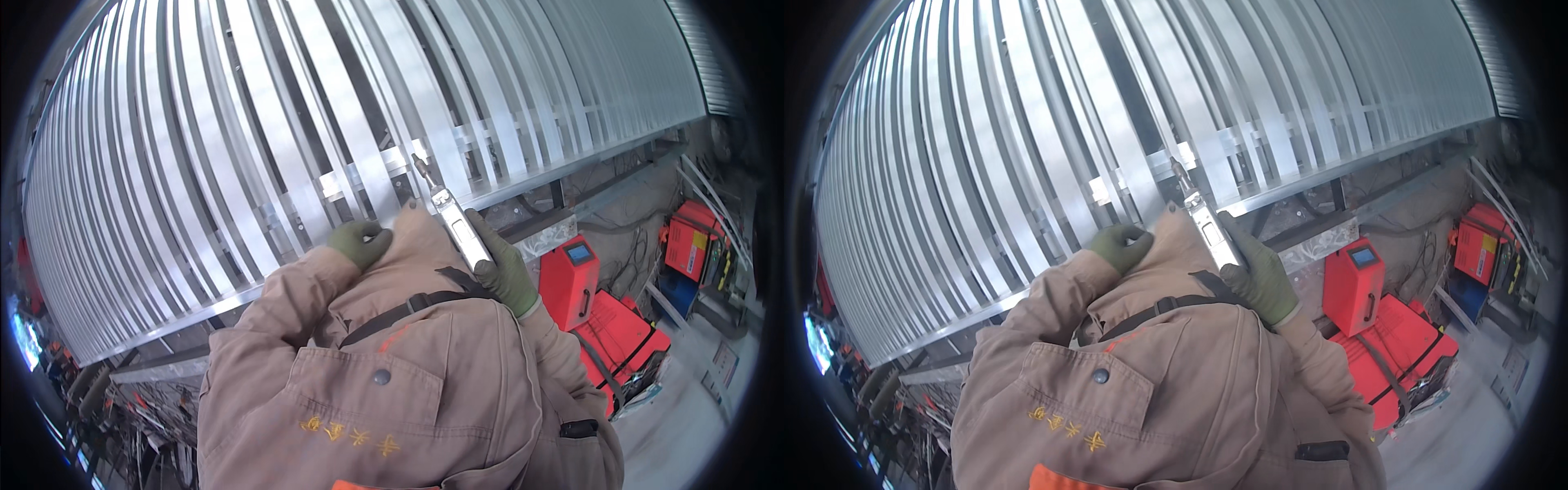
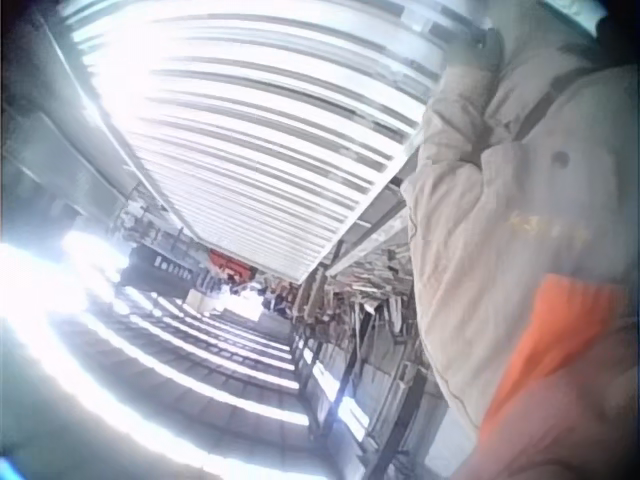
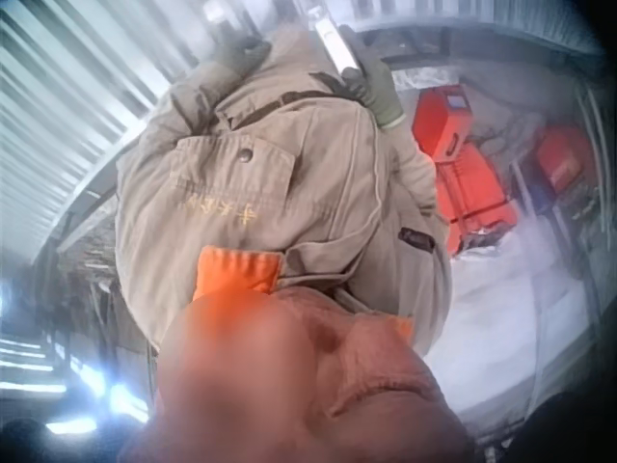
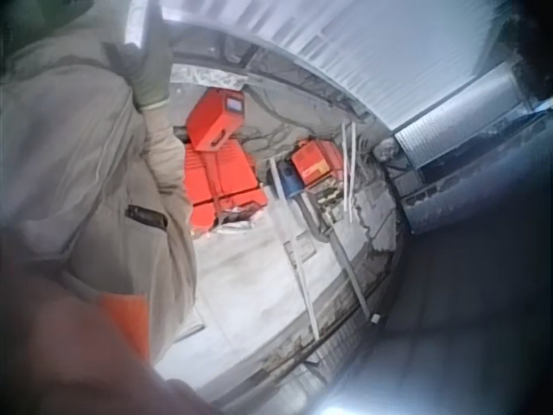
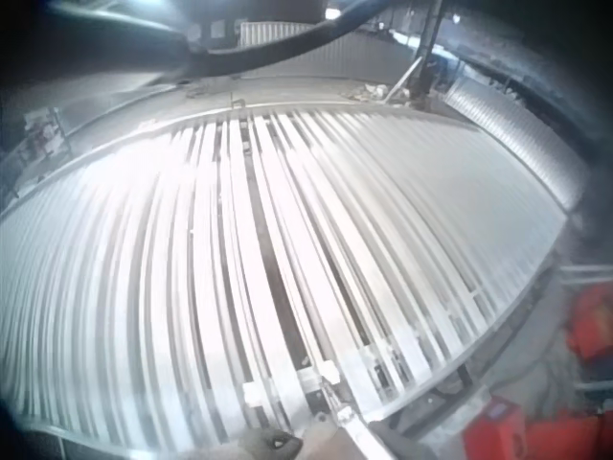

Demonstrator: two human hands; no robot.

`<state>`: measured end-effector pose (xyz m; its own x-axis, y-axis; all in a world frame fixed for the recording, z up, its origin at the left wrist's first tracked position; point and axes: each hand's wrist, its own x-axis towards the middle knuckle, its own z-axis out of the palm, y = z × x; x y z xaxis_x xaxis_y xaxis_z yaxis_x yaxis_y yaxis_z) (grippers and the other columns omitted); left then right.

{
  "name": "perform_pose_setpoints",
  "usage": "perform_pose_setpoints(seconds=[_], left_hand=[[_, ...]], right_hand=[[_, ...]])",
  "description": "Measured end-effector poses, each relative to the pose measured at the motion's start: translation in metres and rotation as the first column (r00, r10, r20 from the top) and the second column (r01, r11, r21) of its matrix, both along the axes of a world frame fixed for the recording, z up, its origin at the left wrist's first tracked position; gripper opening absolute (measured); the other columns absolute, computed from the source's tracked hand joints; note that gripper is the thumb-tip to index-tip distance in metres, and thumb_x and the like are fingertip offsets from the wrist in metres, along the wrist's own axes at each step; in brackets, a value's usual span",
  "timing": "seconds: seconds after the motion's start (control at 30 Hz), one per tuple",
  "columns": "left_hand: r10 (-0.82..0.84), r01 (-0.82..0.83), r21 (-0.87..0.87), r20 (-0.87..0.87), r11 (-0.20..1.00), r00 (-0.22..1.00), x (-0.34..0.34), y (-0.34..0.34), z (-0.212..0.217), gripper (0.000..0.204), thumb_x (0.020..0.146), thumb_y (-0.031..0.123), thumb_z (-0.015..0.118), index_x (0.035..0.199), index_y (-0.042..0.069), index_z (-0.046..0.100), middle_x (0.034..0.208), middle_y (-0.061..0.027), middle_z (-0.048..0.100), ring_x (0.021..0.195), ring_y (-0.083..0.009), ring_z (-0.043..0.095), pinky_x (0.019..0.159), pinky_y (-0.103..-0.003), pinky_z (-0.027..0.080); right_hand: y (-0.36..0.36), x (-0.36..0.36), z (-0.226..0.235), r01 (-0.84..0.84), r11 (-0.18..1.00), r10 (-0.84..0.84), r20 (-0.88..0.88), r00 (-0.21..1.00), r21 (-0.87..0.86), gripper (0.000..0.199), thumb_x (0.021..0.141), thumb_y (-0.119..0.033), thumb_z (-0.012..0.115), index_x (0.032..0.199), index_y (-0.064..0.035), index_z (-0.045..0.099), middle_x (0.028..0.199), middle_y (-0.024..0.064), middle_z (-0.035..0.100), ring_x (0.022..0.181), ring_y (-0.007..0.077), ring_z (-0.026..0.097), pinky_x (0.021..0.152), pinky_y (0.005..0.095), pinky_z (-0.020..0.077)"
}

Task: The person welds a large curved metal panel using a handheld welding torch. They move along the panel, applying welds at regular intervals to join the metal slats to a frame.

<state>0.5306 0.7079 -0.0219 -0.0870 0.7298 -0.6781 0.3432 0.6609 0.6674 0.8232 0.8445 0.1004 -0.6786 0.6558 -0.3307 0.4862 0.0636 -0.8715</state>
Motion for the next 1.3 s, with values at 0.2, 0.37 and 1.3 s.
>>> perform_pose_setpoints(seconds=[0.2,0.37,1.3], left_hand=[[0.312,-0.310,0.043,-0.065,0.950,0.948,-0.004,-0.063,-0.015,0.039,0.105,0.042,0.074,0.114,0.006,0.088,0.110,-0.0192,0.085,0.105,-0.0371,0.082,0.098,-0.045,0.063],[0.262,-0.232,0.158,-0.211,0.960,0.942,0.008,-0.061,-0.021,0.031,0.104,0.033,0.078,0.111,0.005,0.088,0.112,-0.0168,0.086,0.104,-0.0270,0.083,0.093,-0.040,0.065],[0.159,-0.135,-0.099,0.304,0.986,0.939,0.060,-0.039,0.020,0.037,0.115,0.036,0.071,0.130,0.004,0.084,0.119,-0.0078,0.086,0.109,-0.0147,0.075,0.098,-0.035,0.060]], right_hand=[[0.013,-0.014,-0.002,-0.093,0.994,0.093,-0.006,0.996,-0.061,0.108,0.107,-0.083,0.057,0.171,0.0032,0.047,0.151,0.0349,0.069,0.140,0.0486,0.069,0.112,0.0478,0.0560],[0.014,-0.016,-0.009,-0.112,0.993,0.112,-0.012,0.994,-0.031,0.109,0.107,-0.084,0.056,0.172,0.0032,0.047,0.152,0.0348,0.068,0.141,0.0478,0.069,0.112,0.0474,0.0558],[0.074,-0.005,-0.015,-0.015,0.970,0.009,-0.025,1.000,-0.243,0.092,0.114,-0.077,0.053,0.173,-0.0064,0.052,0.117,0.0201,0.080,0.100,0.0218,0.076,0.088,0.0400,0.0595]])
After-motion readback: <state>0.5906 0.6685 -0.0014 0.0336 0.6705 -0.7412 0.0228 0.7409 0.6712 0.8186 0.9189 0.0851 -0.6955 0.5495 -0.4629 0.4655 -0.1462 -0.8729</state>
